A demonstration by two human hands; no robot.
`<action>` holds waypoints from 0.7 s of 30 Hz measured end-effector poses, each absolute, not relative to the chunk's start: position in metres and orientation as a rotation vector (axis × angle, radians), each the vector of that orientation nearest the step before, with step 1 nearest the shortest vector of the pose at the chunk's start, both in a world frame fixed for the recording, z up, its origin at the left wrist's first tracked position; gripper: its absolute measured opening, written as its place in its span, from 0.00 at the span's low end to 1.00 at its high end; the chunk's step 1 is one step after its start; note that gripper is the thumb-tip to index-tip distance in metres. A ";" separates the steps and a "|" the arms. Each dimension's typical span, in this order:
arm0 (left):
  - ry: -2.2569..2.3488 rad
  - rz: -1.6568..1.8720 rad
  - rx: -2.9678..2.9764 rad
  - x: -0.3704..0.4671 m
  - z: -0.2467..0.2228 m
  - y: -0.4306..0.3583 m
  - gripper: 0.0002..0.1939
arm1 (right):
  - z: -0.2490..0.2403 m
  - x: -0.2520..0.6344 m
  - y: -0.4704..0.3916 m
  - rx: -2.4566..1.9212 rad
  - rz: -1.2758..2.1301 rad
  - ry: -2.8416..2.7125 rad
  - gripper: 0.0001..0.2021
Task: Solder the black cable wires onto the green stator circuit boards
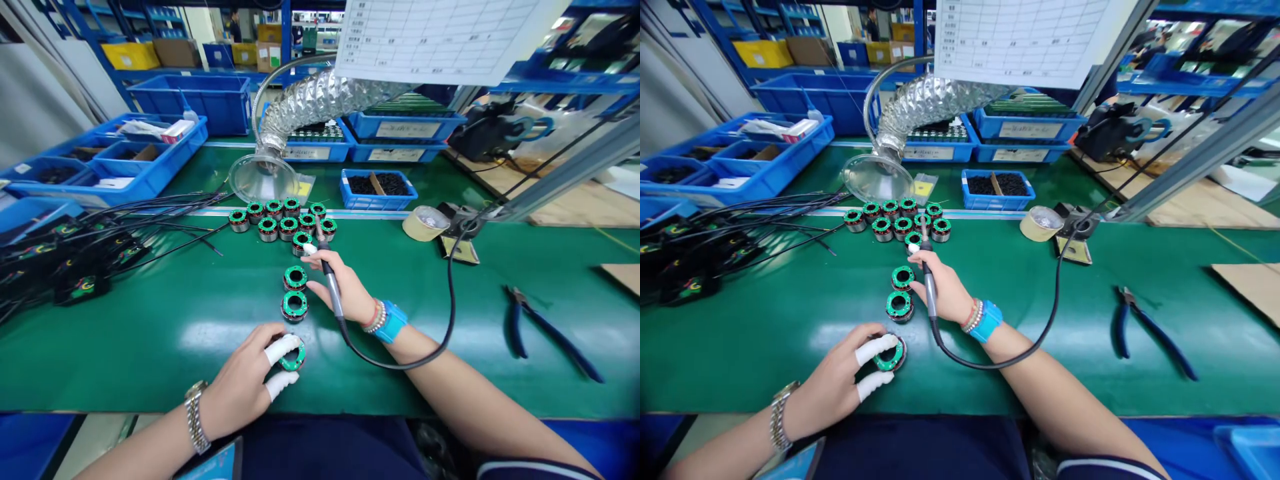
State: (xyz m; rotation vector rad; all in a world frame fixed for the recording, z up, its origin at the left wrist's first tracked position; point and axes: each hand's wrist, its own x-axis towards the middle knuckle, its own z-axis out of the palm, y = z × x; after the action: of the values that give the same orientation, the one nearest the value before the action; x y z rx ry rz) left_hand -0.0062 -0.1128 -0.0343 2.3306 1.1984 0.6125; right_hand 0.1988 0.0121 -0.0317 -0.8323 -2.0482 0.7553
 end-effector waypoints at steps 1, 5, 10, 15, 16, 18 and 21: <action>1.181 0.609 2.318 -0.006 -0.033 -0.108 0.19 | -0.032 0.195 0.017 -0.821 0.764 -2.086 0.21; 1.202 0.590 2.283 -0.007 -0.026 -0.093 0.19 | -0.034 0.183 0.026 -0.753 0.775 -2.158 0.20; 1.149 0.560 2.290 -0.006 -0.032 -0.102 0.20 | -0.042 0.187 0.006 -0.895 0.615 -2.167 0.16; 0.952 0.529 2.424 -0.017 -0.030 -0.103 0.24 | -0.053 0.200 -0.015 -0.908 0.450 -2.181 0.19; 0.957 0.539 2.439 -0.026 -0.022 -0.096 0.26 | -0.055 0.202 -0.019 -0.913 0.411 -2.160 0.20; 1.155 0.567 2.440 -0.054 -0.002 -0.073 0.27 | -0.060 0.209 -0.023 -0.966 0.381 -2.071 0.22; 1.935 0.345 2.357 -0.119 0.028 -0.022 0.24 | -0.075 0.225 -0.020 -0.989 0.465 -1.947 0.23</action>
State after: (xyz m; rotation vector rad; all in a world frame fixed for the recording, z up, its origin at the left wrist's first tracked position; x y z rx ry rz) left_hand -0.1186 -0.0222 0.0278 2.3567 1.9353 0.3451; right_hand 0.2245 -0.0202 -0.0755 -0.9893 -1.9470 0.4647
